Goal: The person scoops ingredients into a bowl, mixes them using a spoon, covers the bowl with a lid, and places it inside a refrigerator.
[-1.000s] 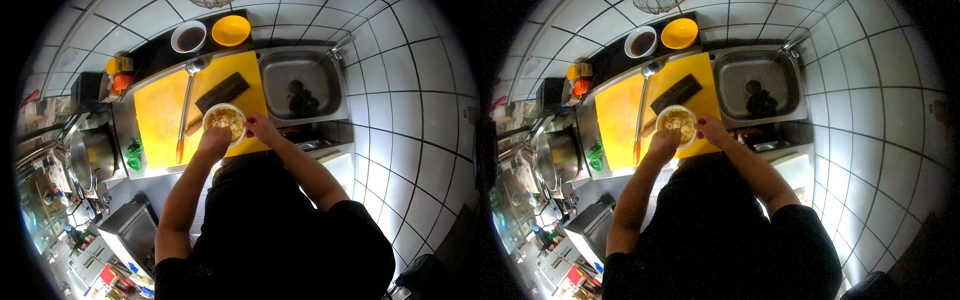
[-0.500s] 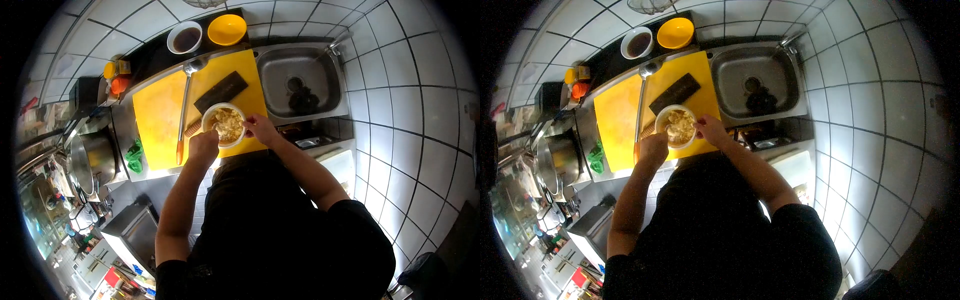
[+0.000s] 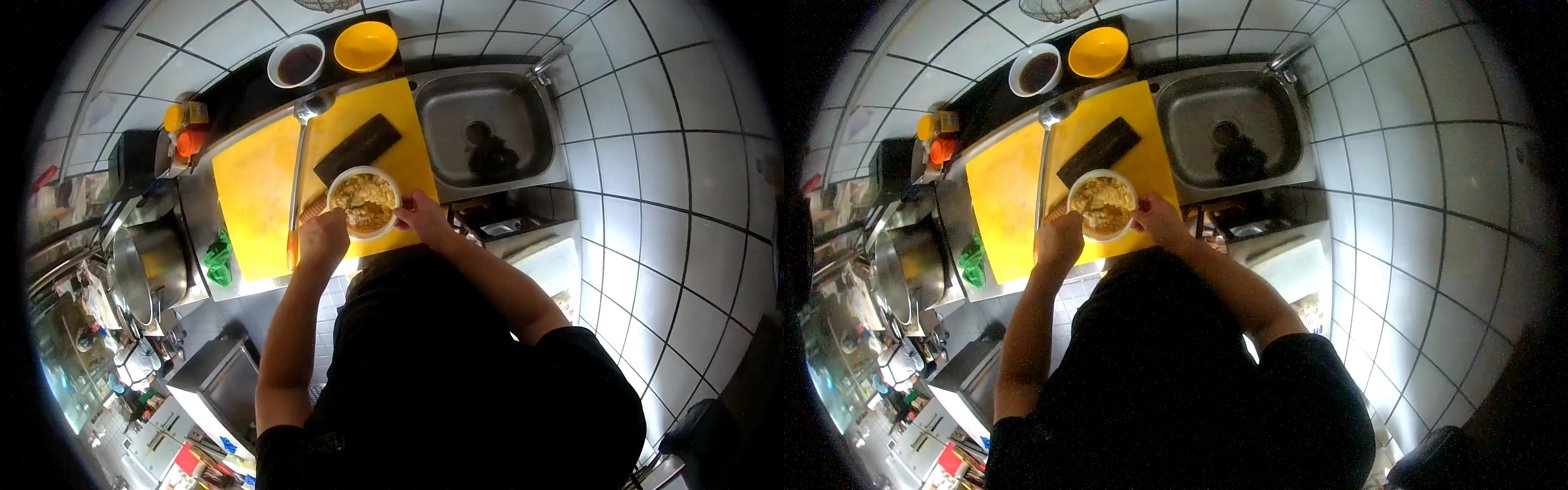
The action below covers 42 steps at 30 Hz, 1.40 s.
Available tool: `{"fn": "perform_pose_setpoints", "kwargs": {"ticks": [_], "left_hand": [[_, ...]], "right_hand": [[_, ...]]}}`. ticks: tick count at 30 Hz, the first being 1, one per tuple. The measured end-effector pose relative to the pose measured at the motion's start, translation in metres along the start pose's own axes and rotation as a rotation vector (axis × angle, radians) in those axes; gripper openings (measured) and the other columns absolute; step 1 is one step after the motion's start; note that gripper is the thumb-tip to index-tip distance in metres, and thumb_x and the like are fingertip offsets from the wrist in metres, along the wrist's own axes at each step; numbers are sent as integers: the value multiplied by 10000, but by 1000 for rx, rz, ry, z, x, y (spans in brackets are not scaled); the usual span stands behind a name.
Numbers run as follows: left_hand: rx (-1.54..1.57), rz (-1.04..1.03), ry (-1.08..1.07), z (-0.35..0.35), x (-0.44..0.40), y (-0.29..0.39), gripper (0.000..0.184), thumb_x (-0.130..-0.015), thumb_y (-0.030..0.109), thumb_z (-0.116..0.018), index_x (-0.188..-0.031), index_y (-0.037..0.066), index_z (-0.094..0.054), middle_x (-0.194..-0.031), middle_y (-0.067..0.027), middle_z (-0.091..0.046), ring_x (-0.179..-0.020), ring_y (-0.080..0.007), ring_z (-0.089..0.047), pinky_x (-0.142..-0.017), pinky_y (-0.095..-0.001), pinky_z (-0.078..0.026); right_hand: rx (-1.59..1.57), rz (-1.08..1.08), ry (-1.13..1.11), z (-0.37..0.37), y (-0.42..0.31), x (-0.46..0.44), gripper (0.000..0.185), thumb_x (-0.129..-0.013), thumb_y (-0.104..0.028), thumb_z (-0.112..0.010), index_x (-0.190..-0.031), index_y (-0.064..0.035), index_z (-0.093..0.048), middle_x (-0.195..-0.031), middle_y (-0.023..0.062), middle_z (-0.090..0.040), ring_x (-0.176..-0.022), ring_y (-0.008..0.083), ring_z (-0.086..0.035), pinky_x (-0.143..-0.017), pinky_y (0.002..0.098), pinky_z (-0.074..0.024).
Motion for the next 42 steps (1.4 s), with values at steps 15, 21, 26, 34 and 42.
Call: {"fn": "perform_pose_setpoints", "kwargs": {"ticks": [15, 21, 26, 34, 42], "left_hand": [[53, 36, 105, 3, 7, 15, 163, -867, 145, -533, -731, 74, -588, -700, -190, -656, -641, -383, -661, -570, -507, -515], [93, 129, 50, -26, -4, 10, 185, -874, 190, -548, -751, 76, -626, -733, -190, -674, -664, -400, -661, -621, -531, -520], [0, 171, -16, -2, 11, 5, 166, -867, 175, -554, -765, 70, -633, -723, -194, -672, -700, -407, -664, -654, -516, -525], [54, 189, 55, -27, -5, 10, 145, -861, 168, -564, -775, 68, -623, -723, -195, -668, -683, -401, -666, -623, -506, -527], [140, 155, 127, -1, 12, 32, 157, -877, 178, -556, -767, 84, -616, -714, -205, -660, -679, -418, -656, -625, -523, -524]], "right_hand": [[5, -43, 31, -7, 29, -4, 328, -983, -251, -612, -1108, 49, -560, -944, 144, -652, -807, 216, -678, -710, 348, -580], [-77, -148, 79, 0, 7, -4, 353, -1007, -311, -572, -1137, 16, -542, -996, 110, -635, -876, 196, -656, -761, 347, -566], [126, 44, 77, 11, -28, -26, 402, -998, -354, -582, -1127, 26, -564, -933, 119, -642, -808, 192, -647, -731, 351, -549], [263, 73, 49, 9, -14, -28, 331, -1001, -273, -577, -1090, 45, -602, -891, 138, -666, -709, 208, -665, -650, 372, -559], [-2, -33, 25, 5, 40, -19, 327, -989, -296, -595, -1042, 27, -604, -884, 115, -659, -728, 195, -658, -647, 331, -557]]}}
Point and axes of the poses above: each hand's wrist, its own x-axis away from the middle knuckle, its own z-axis out of the back of the hand, y = z × x, the point moved 6 cm from there along -x, towards the middle knuckle
